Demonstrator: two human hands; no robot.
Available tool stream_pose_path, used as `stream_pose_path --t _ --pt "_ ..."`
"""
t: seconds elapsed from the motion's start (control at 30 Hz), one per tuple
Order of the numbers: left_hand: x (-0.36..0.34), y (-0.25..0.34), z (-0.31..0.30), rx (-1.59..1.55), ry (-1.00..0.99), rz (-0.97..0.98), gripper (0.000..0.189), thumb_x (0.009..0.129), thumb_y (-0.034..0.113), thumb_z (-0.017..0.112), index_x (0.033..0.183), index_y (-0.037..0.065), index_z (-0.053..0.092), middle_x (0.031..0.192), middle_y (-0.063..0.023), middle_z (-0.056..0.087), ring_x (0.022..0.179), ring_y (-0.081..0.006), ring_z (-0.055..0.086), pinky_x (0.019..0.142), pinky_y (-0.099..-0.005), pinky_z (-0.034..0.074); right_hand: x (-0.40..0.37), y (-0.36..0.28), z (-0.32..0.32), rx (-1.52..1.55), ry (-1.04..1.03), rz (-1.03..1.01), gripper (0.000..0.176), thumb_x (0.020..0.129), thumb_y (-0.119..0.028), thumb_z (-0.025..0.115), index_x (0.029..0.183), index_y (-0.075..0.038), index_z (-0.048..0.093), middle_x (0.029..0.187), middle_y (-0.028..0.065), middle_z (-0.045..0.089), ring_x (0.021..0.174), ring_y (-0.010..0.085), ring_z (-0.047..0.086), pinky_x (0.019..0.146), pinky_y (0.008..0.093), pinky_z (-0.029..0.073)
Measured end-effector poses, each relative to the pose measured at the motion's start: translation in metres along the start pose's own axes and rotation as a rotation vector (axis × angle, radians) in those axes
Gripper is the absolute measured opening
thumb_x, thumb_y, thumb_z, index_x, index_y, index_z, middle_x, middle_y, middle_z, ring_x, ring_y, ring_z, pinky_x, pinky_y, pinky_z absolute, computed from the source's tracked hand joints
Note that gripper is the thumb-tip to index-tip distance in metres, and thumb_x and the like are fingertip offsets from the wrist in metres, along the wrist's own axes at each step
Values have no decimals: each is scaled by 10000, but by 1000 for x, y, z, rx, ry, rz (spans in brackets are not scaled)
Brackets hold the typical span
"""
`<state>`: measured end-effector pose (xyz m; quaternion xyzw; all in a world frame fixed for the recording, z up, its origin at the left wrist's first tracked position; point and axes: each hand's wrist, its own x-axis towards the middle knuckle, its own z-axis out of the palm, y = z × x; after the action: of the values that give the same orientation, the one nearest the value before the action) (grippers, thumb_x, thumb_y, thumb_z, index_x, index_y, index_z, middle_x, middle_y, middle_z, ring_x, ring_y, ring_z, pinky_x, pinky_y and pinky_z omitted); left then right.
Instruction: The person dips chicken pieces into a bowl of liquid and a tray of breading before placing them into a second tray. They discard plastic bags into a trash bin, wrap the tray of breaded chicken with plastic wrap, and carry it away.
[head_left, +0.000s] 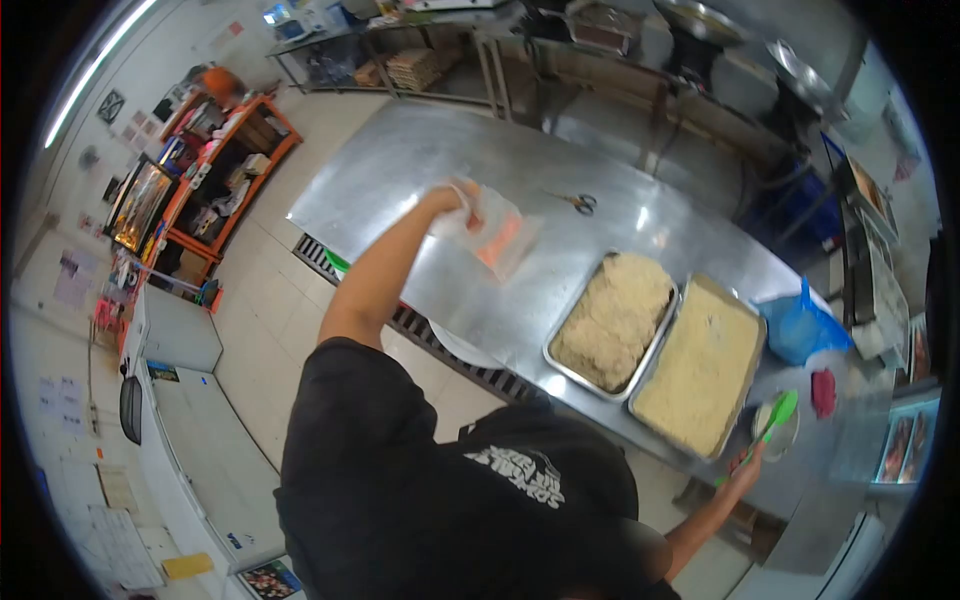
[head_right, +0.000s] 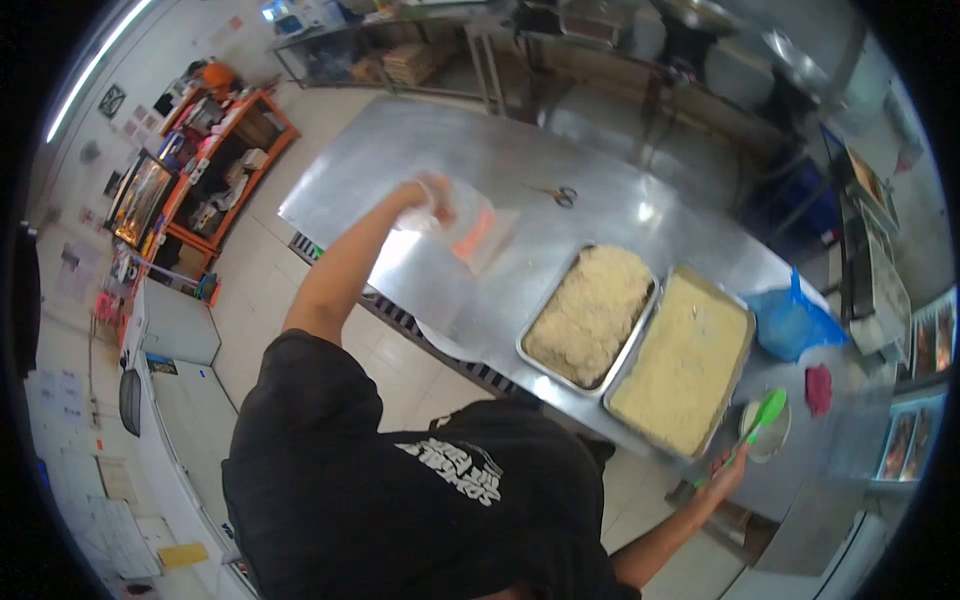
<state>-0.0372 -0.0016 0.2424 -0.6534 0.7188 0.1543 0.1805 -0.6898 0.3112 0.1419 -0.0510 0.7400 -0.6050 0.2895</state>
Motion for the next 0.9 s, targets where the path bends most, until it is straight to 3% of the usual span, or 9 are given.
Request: stream_pose_path --t 0.03,0.07,0.1,0.13,0.23,0.3,0.47,0.7,0.9 --pt "18 -29 14 -509 -25 -89 300 578 294 760 806 101 727 833 -107 684 730 -208 656 615 -351 505 7 5 -7 31 -45 8 342 842 -476 593 888 -139 558 657 -37 442 497 63 364 450 222 268" --pt "-21 -1 -18 -235 49 -77 282 624 302 743 838 120 728 842 -91 688 742 -191 652 649 -325 503 12 8 -13 71 -92 12 341 837 -476 599 887 -142 558 658 -37 447 492 62 366 452 222 270" --pt "46 -69 22 -548 -89 175 293 713 277 695 949 103 697 928 -74 683 802 -154 635 694 -299 494 9 5 -14 71 -82 17 336 841 -467 600 898 -138 557 662 -35 450 488 61 367 447 221 268" --pt "-24 -33 -18 -605 28 146 277 833 256 605 1015 51 646 977 -53 660 853 -131 603 734 -263 479 5 5 -13 76 -75 24 331 846 -457 601 908 -135 556 665 -32 453 484 60 368 442 221 266" --pt "-55 -18 -17 -1030 220 -294 240 902 223 547 1039 37 608 991 -34 625 861 -119 575 732 -236 472 2 8 -17 102 -105 42 309 866 -432 585 924 -131 553 659 -30 450 475 57 363 430 220 262" --pt "-49 -36 1 -1480 209 -116 258 922 261 542 1060 48 589 958 -31 605 844 -108 564 744 -217 464 1 7 -18 92 -69 52 293 879 -413 574 951 -129 557 654 -28 448 471 57 363 421 221 257" --pt "-56 -11 2 -1668 181 208 231 896 202 588 1033 19 560 936 -80 626 855 -153 623 792 -252 535 -1 1 -16 86 -118 29 328 883 -421 566 1015 -120 572 651 -31 441 471 56 357 426 215 260" --pt "-60 143 -18 -1817 -70 621 182 873 84 558 1032 5 521 989 -104 605 910 -198 623 856 -321 537 -14 -26 -9 1 -193 -8 450 885 -464 541 1071 -56 573 648 -54 405 476 29 305 430 203 214" --pt "-45 341 11 -1906 -497 856 72 829 -1 491 898 19 498 908 -109 592 868 -206 625 857 -351 539 -14 -62 -5 -69 -296 -23 411 899 -504 495 869 -96 542 570 -79 357 420 30 277 390 210 215"
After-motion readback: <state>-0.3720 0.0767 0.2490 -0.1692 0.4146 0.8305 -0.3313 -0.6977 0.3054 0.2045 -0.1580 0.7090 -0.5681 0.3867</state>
